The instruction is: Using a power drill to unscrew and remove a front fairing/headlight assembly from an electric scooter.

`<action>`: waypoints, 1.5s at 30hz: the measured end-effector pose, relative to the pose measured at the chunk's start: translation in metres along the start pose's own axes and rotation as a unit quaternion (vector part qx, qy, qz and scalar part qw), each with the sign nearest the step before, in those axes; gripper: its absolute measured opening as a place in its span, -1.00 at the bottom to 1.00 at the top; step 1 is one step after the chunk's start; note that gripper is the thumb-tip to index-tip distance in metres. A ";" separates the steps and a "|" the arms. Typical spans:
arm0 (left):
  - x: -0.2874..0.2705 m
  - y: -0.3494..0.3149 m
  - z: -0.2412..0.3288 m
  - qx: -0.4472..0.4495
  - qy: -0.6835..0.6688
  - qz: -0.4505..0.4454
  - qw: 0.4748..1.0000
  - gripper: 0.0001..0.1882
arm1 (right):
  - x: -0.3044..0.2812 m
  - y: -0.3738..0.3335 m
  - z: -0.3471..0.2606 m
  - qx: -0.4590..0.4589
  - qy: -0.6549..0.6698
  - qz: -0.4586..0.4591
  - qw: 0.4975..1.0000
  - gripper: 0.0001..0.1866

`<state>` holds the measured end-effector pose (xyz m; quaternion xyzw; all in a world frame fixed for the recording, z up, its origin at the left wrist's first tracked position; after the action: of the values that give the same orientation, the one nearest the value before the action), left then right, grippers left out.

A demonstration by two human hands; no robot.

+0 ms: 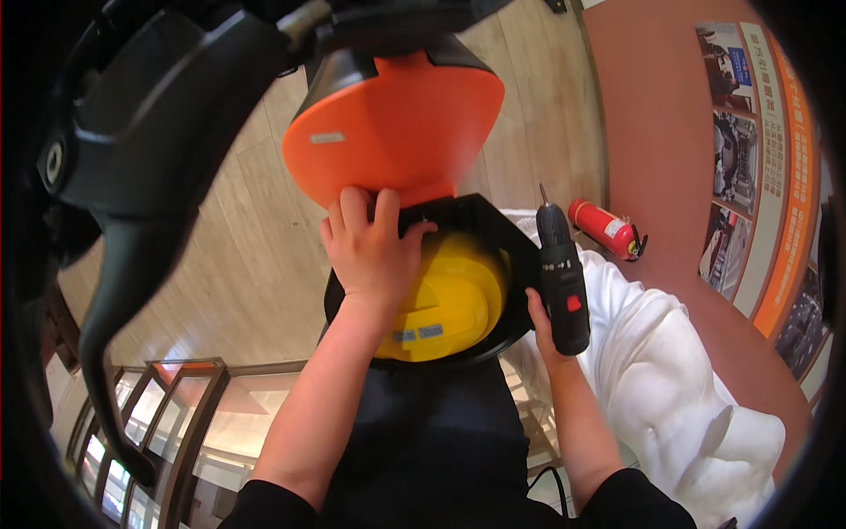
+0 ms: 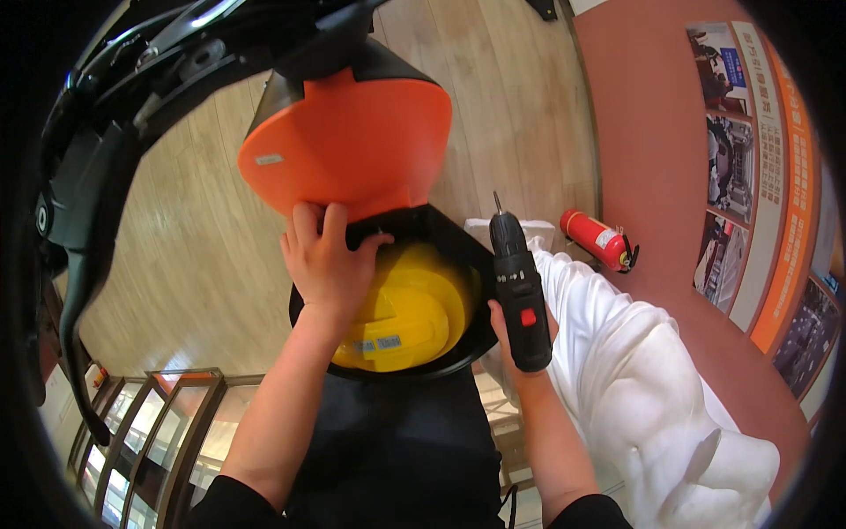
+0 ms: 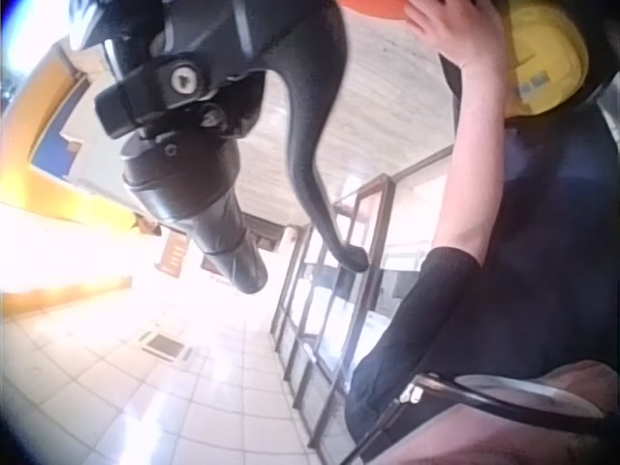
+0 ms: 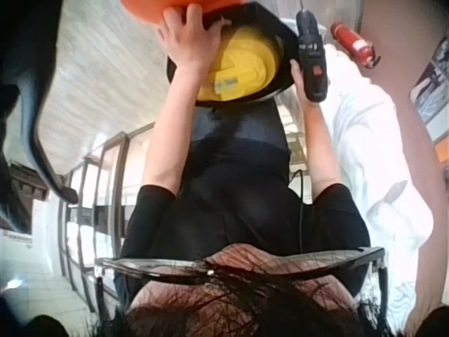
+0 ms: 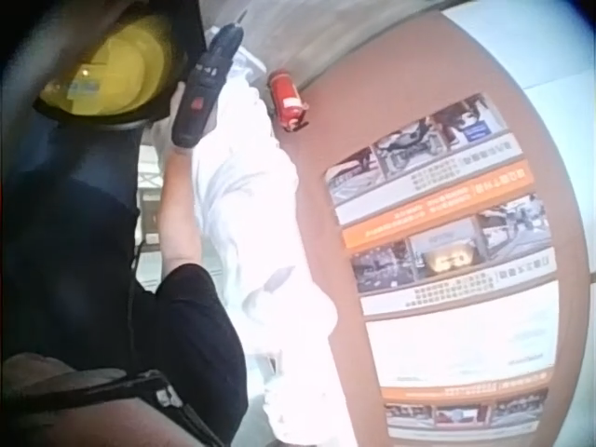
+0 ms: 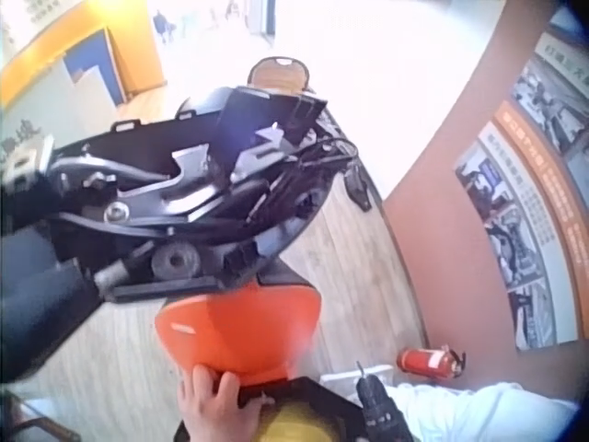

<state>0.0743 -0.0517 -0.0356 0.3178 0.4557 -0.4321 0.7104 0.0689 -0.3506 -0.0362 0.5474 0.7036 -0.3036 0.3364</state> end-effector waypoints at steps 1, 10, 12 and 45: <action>-0.001 0.001 0.000 -0.010 0.001 0.005 1.000 -0.45 | 0.001 0.001 0.001 0.016 0.032 -0.004 0.999 -0.53; 0.002 -0.003 -0.004 -0.016 0.005 0.013 1.000 -0.45 | 0.011 -0.012 0.019 0.001 0.005 0.000 1.000 -0.44; 0.002 -0.001 -0.002 -0.012 0.009 0.014 1.000 -0.45 | 0.011 -0.009 0.020 -0.016 -0.012 0.033 0.999 -0.41; 0.006 -0.002 -0.004 0.001 -0.060 0.050 0.997 -0.48 | -0.006 0.025 0.006 0.076 0.183 -0.073 0.977 -0.45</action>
<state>0.0722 -0.0509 -0.0426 0.3143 0.3950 -0.4148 0.7571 0.0956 -0.3529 -0.0366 0.5650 0.7660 -0.2747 0.1364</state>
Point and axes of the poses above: each hand's wrist, its own y-axis towards the middle knuckle, its own x-axis out of the palm, z = x × y, the point moved 6 cm from there along y, towards the middle knuckle, and after that the axes turned 1 degree about y, right-handed, at the moved point
